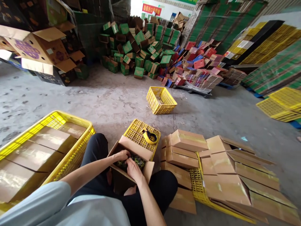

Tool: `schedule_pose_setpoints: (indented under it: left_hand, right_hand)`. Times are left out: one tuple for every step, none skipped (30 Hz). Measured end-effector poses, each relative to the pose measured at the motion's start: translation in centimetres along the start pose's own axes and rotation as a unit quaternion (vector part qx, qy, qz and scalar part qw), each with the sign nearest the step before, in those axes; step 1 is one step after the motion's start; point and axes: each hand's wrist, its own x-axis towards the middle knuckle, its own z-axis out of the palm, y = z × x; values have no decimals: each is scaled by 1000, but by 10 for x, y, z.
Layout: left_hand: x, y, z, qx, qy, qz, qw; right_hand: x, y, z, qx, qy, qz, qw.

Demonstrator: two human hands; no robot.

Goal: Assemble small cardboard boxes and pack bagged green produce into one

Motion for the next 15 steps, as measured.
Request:
schedule_pose_setpoints:
  left_hand:
    - [-2,-3,0,5,1,3,1000]
    - [-3,-5,0,9,4,12,1000]
    - [-5,-6,-1,12,7,24,1000]
    - [-6,-6,-2,16,11,38,999]
    - [-8,-6,-3,22,15,53,998]
    - [-8,-6,-3,30,18,69,997]
    - [-9,-5,-4,39,19,84,995]
    - [-10,-3,-4,52,17,100,994]
    - [-10,-2,-3,66,12,115,991]
    - [-10,-1,-2,82,3,132,988]
    - [-10,0,-1,100,-11,148,984]
    - [-10,0,1,120,-26,165,979]
    - [-10,1,4,141,-39,180,973]
    - [-10,1,6,165,-49,194,966]
    - [-10,0,8,187,-55,208,959]
  right_hand:
    - [4,-1,0,9,7,4,1000]
    - [8,-1,-1,17,14,11,1000]
    - [12,0,-3,24,20,19,999]
    - [16,1,-6,29,26,28,999]
    - [18,4,-10,31,32,36,998]
    - [19,7,-16,31,38,46,998]
    - [19,11,-22,29,43,55,997]
    - [16,15,-29,23,48,65,996]
    - [12,19,-36,15,50,76,996]
    - [6,23,-42,5,50,87,995]
    - [0,26,-47,-5,48,99,994]
    - [-7,27,-49,-16,42,112,993]
    - [-12,27,-50,-26,35,126,991]
    - [-17,26,-50,-35,26,140,989]
    - [-21,24,-47,-44,17,154,987]
